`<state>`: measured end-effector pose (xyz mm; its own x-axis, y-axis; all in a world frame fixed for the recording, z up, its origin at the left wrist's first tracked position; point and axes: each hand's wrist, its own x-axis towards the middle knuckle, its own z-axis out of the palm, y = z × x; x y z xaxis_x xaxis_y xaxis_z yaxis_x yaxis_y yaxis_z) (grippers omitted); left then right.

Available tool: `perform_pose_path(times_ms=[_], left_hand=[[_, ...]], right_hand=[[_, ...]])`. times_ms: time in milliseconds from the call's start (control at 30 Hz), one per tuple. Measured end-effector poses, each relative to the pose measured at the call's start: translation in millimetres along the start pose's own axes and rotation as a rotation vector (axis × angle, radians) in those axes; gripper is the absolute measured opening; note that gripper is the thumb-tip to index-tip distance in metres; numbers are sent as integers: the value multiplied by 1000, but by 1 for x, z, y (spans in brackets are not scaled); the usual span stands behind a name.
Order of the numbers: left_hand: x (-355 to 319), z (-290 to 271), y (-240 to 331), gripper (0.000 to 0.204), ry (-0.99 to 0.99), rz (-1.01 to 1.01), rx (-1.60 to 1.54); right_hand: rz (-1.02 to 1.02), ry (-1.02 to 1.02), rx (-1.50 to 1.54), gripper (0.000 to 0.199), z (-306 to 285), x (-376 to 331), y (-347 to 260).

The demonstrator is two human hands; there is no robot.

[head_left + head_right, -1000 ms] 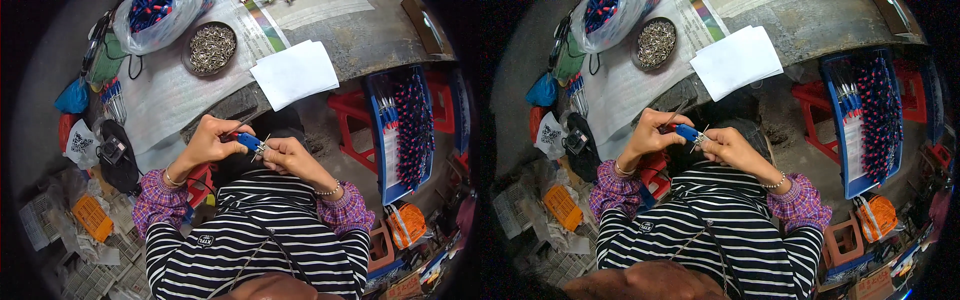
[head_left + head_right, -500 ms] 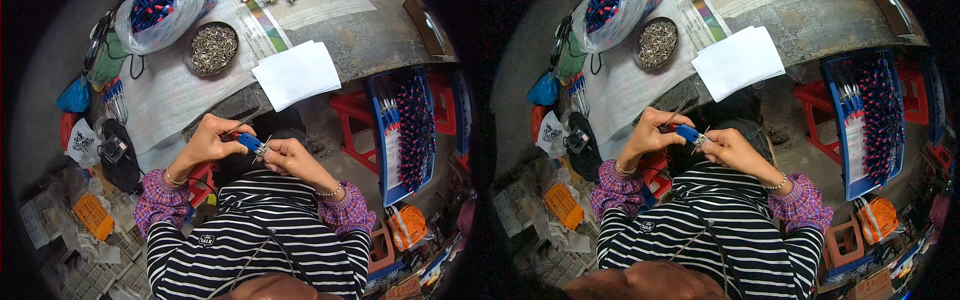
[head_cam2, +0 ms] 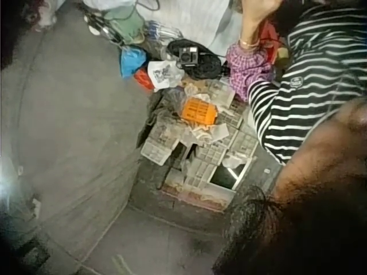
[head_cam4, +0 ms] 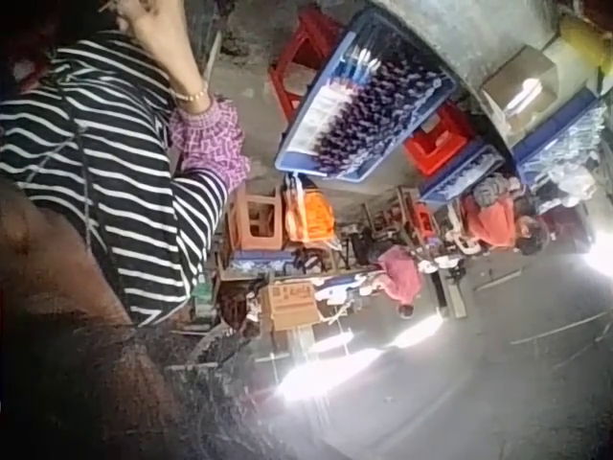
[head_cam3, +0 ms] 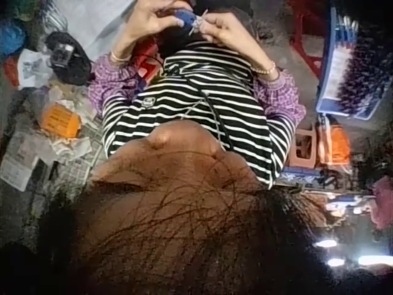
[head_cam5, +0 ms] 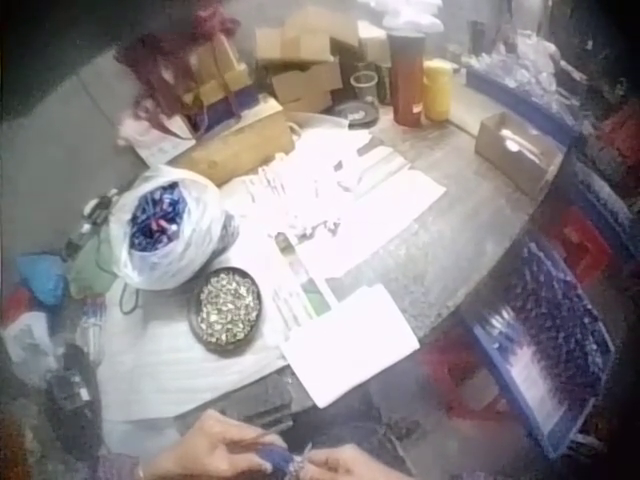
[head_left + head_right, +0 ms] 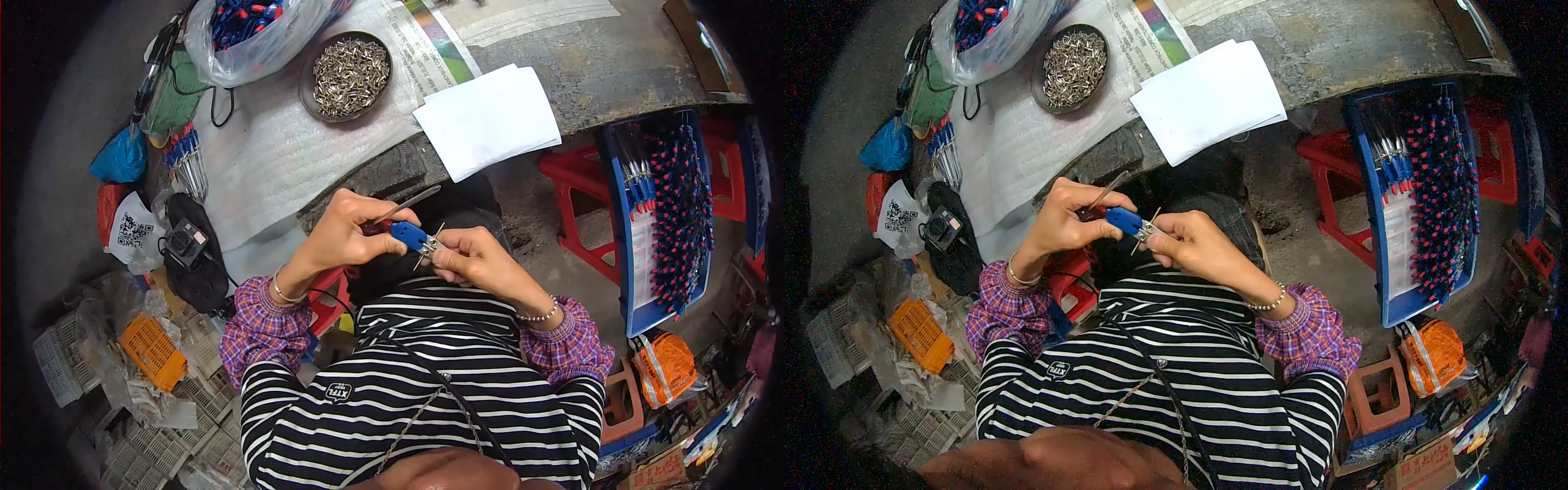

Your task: Assembling small mechanical or electrical parts by hand and using simple tools like scissors.

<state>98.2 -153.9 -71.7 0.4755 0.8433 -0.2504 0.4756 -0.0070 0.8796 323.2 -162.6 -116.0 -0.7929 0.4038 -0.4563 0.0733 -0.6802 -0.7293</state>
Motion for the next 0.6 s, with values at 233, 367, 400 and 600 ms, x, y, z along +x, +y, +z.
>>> perform_pose_path(times_ms=[233,367,400,600], left_hand=[[0,2,2,28,7,-30,-1],[0,6,-2,28,12,33,-21],[-1,7,-2,28,21,28,-6],[-1,10,3,29,105,-18,28]], right_hand=[[-13,3,-21,20,-1,0,-2],[29,-14,26,20,-1,0,-4],[40,-14,54,20,-2,0,-4],[-23,49,-37,19,-5,0,-5]])
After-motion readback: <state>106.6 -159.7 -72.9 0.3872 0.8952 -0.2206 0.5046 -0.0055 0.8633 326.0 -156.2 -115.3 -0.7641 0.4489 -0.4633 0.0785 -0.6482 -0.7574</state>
